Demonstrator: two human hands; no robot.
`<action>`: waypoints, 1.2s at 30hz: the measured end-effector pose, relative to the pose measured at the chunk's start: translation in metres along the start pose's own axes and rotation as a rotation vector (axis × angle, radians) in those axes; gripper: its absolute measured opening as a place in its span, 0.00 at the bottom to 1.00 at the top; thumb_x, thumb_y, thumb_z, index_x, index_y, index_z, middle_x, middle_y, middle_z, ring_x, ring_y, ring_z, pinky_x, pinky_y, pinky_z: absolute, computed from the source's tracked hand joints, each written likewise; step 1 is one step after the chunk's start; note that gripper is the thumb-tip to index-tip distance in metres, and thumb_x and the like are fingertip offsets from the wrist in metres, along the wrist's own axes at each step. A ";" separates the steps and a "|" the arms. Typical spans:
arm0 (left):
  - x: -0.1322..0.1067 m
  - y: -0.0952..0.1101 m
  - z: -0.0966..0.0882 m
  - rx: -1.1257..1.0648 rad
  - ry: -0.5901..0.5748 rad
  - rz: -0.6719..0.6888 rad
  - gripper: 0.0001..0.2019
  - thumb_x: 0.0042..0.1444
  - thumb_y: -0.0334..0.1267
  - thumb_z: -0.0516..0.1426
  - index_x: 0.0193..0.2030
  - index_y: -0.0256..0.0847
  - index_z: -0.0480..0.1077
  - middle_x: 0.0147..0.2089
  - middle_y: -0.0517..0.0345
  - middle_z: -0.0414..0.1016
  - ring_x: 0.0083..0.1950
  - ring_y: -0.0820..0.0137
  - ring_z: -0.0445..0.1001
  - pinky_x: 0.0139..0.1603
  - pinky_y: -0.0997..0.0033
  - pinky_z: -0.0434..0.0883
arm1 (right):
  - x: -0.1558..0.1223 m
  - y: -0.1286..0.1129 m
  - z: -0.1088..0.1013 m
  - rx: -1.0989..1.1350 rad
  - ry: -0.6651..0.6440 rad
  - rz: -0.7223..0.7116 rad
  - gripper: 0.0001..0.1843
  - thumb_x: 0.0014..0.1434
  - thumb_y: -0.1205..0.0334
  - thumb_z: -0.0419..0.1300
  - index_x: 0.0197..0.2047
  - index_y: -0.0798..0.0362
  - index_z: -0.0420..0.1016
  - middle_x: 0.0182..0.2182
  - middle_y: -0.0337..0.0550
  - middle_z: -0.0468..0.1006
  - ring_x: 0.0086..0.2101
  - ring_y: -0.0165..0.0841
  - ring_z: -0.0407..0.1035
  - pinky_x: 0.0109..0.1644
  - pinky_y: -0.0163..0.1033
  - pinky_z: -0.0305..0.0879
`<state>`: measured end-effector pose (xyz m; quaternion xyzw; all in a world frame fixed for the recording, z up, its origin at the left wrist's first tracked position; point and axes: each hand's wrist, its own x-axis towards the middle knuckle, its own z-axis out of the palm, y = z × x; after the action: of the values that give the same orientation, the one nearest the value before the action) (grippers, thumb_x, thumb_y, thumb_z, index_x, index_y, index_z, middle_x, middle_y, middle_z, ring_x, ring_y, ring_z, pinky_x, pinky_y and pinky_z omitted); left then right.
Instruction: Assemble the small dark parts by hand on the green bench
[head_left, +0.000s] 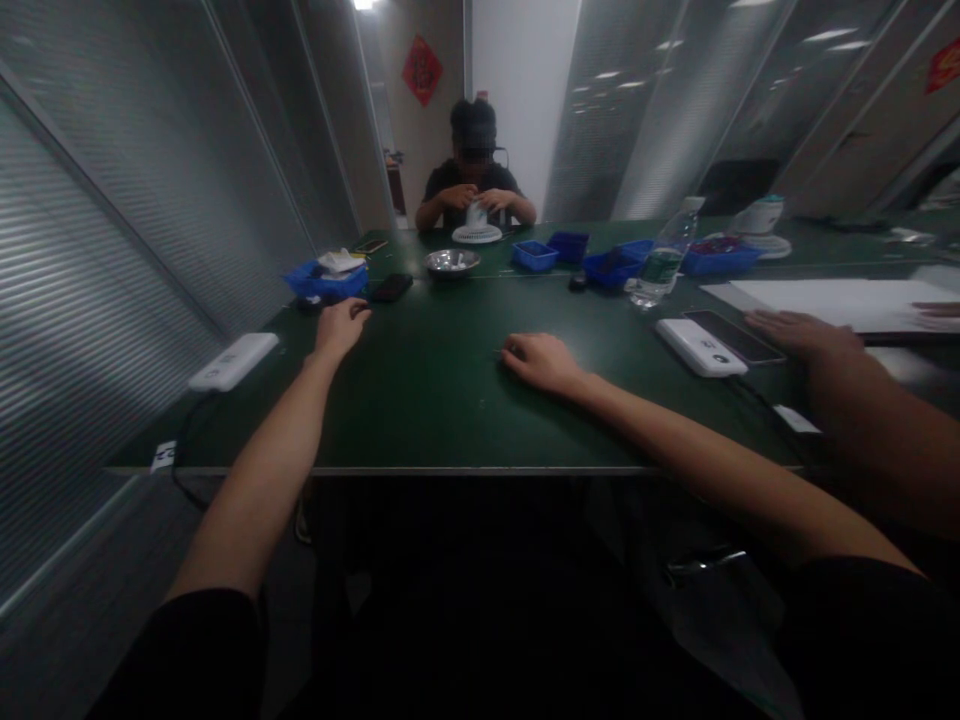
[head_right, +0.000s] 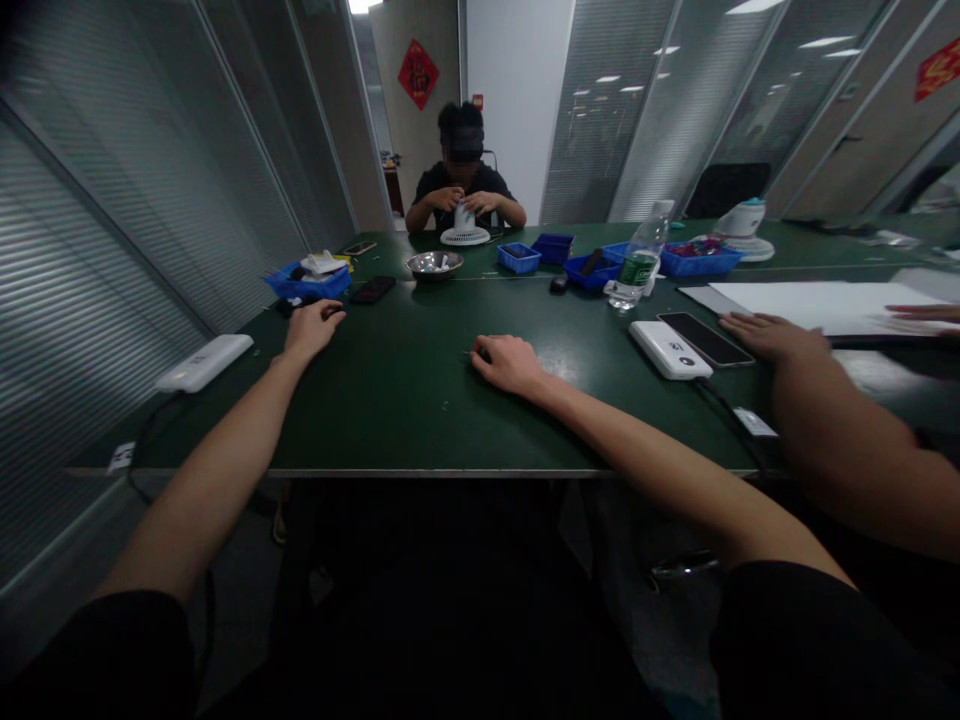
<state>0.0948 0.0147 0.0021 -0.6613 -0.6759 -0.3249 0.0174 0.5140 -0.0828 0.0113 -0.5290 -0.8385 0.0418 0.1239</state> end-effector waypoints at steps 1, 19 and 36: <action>-0.001 0.005 0.002 -0.001 -0.021 0.054 0.18 0.66 0.43 0.60 0.60 0.43 0.78 0.57 0.48 0.82 0.57 0.55 0.79 0.62 0.60 0.72 | 0.000 -0.001 -0.001 -0.002 0.002 0.001 0.17 0.73 0.50 0.53 0.51 0.50 0.77 0.44 0.49 0.83 0.38 0.38 0.74 0.36 0.37 0.60; -0.058 0.121 0.037 -0.354 -0.482 0.859 0.15 0.71 0.44 0.57 0.58 0.42 0.77 0.55 0.48 0.77 0.54 0.61 0.78 0.57 0.59 0.73 | -0.001 -0.001 -0.001 -0.006 0.010 -0.020 0.18 0.73 0.48 0.53 0.51 0.50 0.78 0.44 0.49 0.83 0.39 0.39 0.75 0.37 0.38 0.61; -0.072 0.135 0.031 -0.290 -0.508 0.887 0.14 0.68 0.44 0.57 0.54 0.40 0.75 0.50 0.49 0.75 0.45 0.62 0.75 0.47 0.63 0.72 | -0.008 -0.008 0.000 -0.002 0.091 -0.211 0.19 0.72 0.48 0.55 0.56 0.50 0.76 0.50 0.48 0.80 0.42 0.38 0.74 0.41 0.38 0.60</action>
<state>0.2383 -0.0458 0.0015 -0.9371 -0.2624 -0.2061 -0.1026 0.5108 -0.0934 0.0119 -0.4392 -0.8831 0.0037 0.1652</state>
